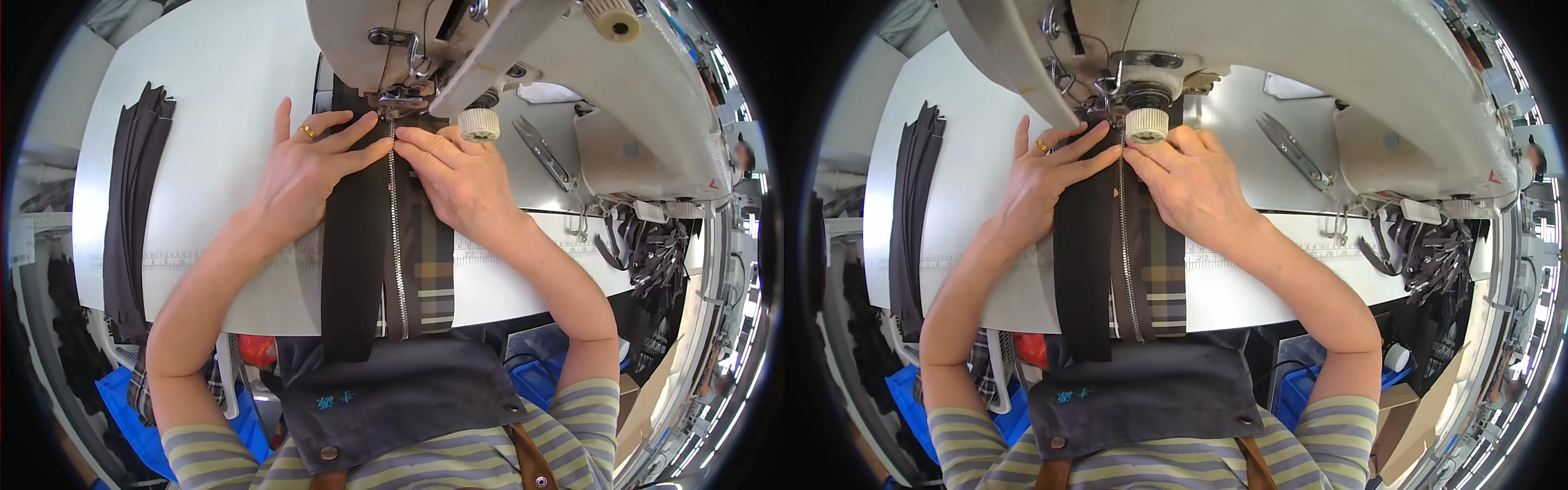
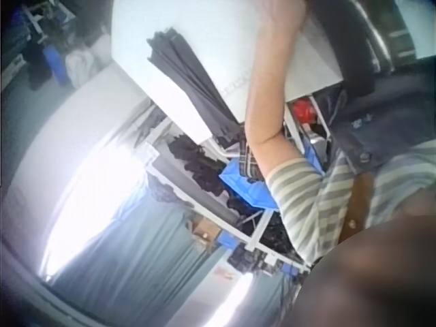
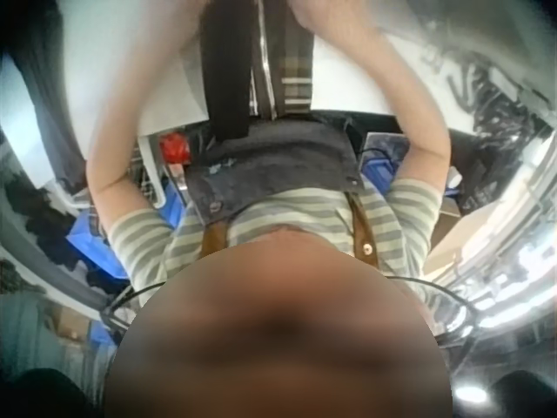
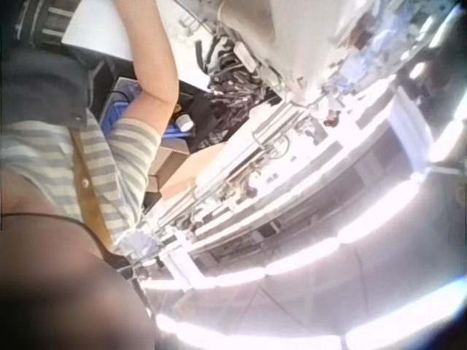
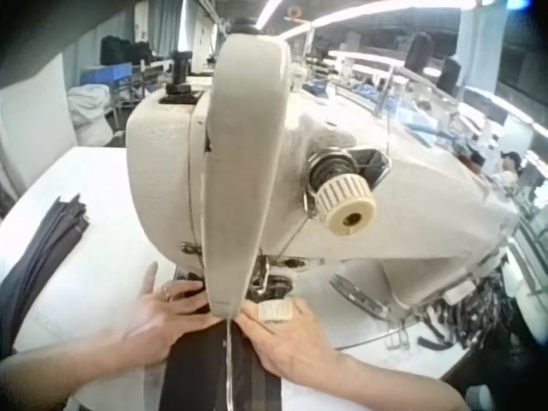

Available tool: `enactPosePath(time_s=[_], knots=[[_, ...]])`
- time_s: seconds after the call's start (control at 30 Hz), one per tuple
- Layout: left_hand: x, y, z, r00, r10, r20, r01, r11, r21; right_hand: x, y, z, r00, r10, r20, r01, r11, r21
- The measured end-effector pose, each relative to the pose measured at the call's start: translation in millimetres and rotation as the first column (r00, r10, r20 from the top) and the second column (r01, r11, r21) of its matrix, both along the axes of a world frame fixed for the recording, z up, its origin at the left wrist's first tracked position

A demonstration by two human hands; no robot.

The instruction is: Sewing zippers onto fabric pieces using an industrial sewing machine.

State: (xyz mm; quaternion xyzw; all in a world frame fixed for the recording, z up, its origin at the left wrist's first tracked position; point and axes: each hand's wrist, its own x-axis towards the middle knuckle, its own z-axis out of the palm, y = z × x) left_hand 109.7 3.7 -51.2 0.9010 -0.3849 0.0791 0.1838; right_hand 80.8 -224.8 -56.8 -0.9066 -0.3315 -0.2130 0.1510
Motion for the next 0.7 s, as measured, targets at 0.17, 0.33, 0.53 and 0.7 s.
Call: enactPosePath(time_s=[0.17,0.33,0.53,0.7], knots=[[6,0,-3,1.000,-0.008,0.005,0.008,1.000,-0.004,6,-1,-2,1.000,0.003,-0.010,-0.003,1.000,0.006],[8,-2,-2,0.997,0.002,0.082,-0.002,1.000,0.001,13,-7,-6,1.000,0.012,0.000,-0.012,0.998,0.064],[-78,30,0,0.941,-0.322,0.109,0.316,0.946,0.068,-93,-12,16,0.939,0.277,-0.207,-0.232,0.948,0.217],[-139,24,5,0.995,-0.090,0.035,0.092,0.991,-0.093,-157,12,5,0.946,0.232,-0.227,-0.199,0.967,0.159]])
